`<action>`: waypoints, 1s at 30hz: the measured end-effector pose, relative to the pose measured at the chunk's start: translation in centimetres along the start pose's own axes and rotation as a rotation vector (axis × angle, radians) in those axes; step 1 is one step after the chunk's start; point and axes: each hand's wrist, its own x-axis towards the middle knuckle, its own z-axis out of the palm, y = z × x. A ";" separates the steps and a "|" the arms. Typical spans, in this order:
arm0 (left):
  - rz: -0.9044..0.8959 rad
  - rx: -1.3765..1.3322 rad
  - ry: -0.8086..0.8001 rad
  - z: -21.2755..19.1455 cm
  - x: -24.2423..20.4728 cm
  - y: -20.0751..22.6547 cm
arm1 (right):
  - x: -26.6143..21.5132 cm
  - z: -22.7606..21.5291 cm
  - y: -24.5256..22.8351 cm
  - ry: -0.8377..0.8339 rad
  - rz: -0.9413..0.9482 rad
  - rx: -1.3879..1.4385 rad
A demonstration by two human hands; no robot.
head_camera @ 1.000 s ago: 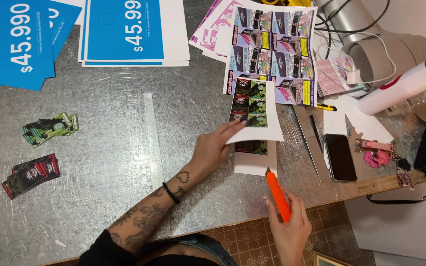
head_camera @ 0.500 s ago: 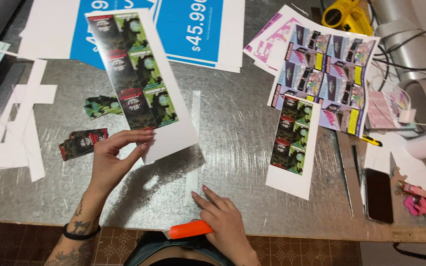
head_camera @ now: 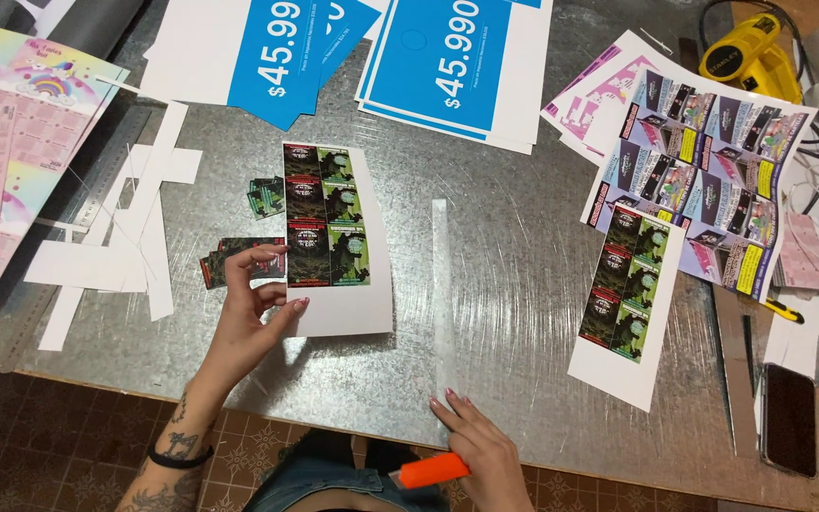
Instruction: The person uses a ruler and an orange utility knife to cut printed sheets of paper into smaller rectangular strips on a metal workbench. They align the ruler, slice along the edge, and separate the cut pieces, stacking them on the table.
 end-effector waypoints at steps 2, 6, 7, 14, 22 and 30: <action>-0.020 0.009 -0.035 -0.5 0.5 0.5 | -1.2 -0.4 -1.2 0.093 0.012 0.019; -0.141 -0.044 -0.188 -1.1 1.5 0.3 | -2.7 -1.3 -3.2 0.417 -0.019 -0.218; -0.140 -0.045 -0.197 -0.9 1.8 0.0 | -6.0 1.3 3.7 0.421 -0.012 -0.221; -0.370 -0.104 -0.437 1.7 3.3 -2.3 | -23.8 -6.4 14.1 0.187 0.680 0.570; -0.533 -0.353 -0.705 8.0 5.3 -4.6 | -38.6 -8.6 24.7 -0.169 0.541 -0.063; -0.429 -0.435 -0.591 19.3 -1.6 -4.1 | -33.4 -5.5 17.7 0.279 1.365 0.503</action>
